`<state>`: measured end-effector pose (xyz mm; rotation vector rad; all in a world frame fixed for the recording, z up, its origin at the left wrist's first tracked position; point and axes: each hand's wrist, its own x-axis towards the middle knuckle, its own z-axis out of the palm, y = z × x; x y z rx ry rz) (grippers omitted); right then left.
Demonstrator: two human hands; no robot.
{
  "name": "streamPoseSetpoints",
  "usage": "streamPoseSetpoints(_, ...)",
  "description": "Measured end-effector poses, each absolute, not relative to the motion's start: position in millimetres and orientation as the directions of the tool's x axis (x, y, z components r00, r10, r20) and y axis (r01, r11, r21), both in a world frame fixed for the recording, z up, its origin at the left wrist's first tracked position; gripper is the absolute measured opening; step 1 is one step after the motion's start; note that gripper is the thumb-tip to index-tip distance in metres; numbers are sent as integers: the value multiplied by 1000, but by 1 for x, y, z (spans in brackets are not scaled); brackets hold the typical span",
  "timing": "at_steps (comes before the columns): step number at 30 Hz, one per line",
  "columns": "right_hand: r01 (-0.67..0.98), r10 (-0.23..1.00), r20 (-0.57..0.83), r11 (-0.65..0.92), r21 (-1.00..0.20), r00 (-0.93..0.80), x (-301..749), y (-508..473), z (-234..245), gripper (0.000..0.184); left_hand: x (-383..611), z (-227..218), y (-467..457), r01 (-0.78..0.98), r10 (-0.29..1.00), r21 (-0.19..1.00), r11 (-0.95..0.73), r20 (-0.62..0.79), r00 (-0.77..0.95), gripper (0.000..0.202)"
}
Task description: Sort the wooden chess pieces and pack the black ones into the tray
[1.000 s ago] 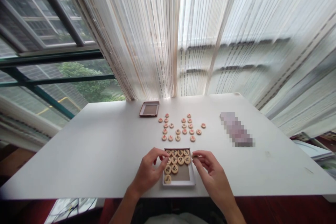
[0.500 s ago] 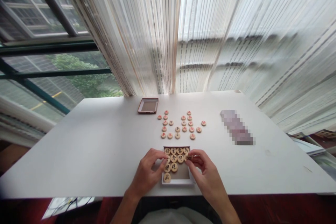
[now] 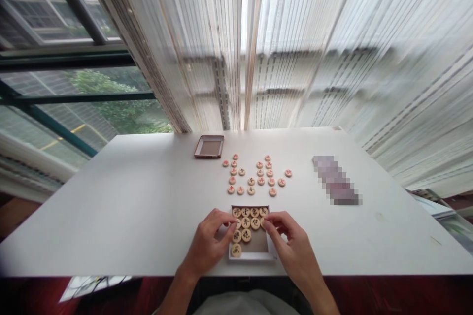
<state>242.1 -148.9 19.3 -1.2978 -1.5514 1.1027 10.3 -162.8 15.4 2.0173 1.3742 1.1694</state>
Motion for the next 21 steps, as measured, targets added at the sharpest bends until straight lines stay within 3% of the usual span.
streamPoseSetpoints(6,180,975,-13,28,-983,-222,236,-156,19,22,10,14,-162,547,900,722,-424,403,164,11)
streamPoseSetpoints(21,208,989,78,103,-973,-126,252,-155,19,20,10,12,-163,549,900,720,-424,402,168,11)
